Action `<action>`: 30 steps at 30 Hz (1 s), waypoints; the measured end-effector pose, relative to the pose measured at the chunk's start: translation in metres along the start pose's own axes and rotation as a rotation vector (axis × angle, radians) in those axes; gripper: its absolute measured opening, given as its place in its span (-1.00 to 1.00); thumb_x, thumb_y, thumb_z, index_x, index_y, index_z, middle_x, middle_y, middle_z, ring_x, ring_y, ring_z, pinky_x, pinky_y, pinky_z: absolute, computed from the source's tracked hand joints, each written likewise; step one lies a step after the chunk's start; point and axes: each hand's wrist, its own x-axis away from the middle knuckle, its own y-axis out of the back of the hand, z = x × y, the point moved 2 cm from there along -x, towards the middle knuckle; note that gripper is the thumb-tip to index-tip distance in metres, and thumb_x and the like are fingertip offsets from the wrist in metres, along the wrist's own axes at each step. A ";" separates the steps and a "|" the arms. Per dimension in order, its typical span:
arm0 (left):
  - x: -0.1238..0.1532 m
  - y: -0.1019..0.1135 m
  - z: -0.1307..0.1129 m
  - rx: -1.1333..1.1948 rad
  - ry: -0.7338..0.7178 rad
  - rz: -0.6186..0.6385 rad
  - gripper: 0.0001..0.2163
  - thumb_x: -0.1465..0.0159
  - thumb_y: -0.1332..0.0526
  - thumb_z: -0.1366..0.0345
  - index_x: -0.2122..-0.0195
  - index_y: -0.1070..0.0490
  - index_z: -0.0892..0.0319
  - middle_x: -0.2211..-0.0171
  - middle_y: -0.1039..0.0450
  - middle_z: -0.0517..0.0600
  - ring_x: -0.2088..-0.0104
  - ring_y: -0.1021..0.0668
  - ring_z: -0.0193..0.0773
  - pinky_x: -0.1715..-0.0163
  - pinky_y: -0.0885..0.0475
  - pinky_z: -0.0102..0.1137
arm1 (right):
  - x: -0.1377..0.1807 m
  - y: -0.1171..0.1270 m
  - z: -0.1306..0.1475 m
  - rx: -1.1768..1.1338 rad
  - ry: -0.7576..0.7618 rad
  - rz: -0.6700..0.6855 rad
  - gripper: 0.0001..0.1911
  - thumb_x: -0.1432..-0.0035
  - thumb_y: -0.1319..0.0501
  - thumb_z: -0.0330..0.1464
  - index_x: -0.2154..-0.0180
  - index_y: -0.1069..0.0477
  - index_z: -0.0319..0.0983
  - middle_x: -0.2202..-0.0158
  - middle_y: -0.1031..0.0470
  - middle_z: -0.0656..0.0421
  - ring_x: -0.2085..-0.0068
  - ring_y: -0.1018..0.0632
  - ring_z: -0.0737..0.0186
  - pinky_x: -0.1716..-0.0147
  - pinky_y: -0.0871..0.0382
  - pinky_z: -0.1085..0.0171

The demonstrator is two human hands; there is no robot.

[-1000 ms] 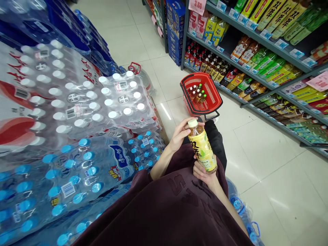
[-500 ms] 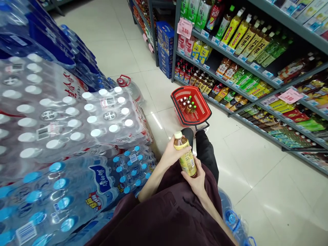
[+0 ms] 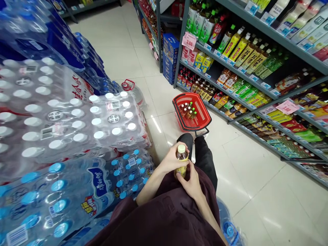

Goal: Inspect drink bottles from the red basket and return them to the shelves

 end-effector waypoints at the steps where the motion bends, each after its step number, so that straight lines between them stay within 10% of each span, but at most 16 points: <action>1: 0.000 0.001 0.001 -0.039 -0.003 0.024 -0.48 0.10 -0.38 0.56 0.09 -0.34 0.19 0.17 -0.48 -0.01 0.17 -0.55 -0.22 0.19 -0.47 -0.38 | -0.003 0.001 0.001 -0.009 -0.011 0.035 -0.27 -0.23 -0.32 -0.23 -0.34 -0.13 -0.21 -0.23 -0.44 -0.05 -0.19 -0.54 -0.02 -0.17 -0.49 0.00; 9: -0.007 0.003 0.009 -0.265 -0.019 0.013 -0.31 0.09 -0.42 0.46 -0.12 -0.33 0.16 -0.08 -0.42 0.10 -0.06 -0.50 -0.11 -0.09 -0.40 -0.26 | -0.022 0.003 0.008 -0.032 -0.143 0.023 -0.20 0.07 -0.51 -0.17 -0.13 -0.21 -0.16 -0.01 -0.59 0.10 0.17 -0.67 0.09 0.16 -0.58 0.13; 15: -0.014 0.001 0.036 -0.203 0.207 -0.257 -0.51 0.04 -0.51 0.25 0.08 -0.45 0.20 0.26 -0.51 -0.03 0.23 -0.52 -0.24 0.13 -0.40 -0.34 | -0.019 0.002 0.006 0.267 -0.197 -0.047 -0.28 0.08 -0.48 -0.02 0.01 -0.26 -0.19 0.20 -0.61 0.11 0.22 -0.66 -0.02 0.25 -0.48 0.14; 22: -0.031 -0.008 0.059 0.185 0.384 -0.101 -0.34 0.16 -0.54 0.11 0.01 -0.45 0.19 0.24 -0.59 0.09 0.27 -0.62 -0.12 0.17 -0.51 -0.23 | -0.039 0.040 -0.004 -0.179 -0.172 -0.044 -0.55 -0.34 -0.13 0.04 0.06 -0.36 -0.22 0.24 -0.54 0.14 0.41 -0.58 0.25 0.40 -0.43 0.29; 25: -0.039 -0.025 0.057 0.163 0.370 -0.017 -0.32 0.18 -0.55 0.11 -0.01 -0.47 0.16 0.19 -0.61 0.10 0.18 -0.63 0.00 0.04 -0.51 -0.13 | -0.055 0.062 0.005 -0.080 -0.095 -0.036 -0.52 -0.33 -0.17 -0.02 -0.10 -0.36 -0.21 0.10 -0.50 0.09 0.33 -0.57 0.23 0.26 -0.44 0.23; 30: -0.049 -0.039 0.067 0.140 0.339 0.274 -0.07 0.21 -0.57 0.27 -0.27 -0.37 0.00 -0.20 -0.46 0.10 -0.21 -0.48 0.15 -0.28 -0.32 -0.07 | -0.072 0.099 0.013 -0.003 -0.096 0.056 -0.67 -0.14 -0.37 -0.14 0.17 -0.43 -0.20 0.21 -0.47 0.17 0.19 -0.52 0.16 0.19 -0.34 0.26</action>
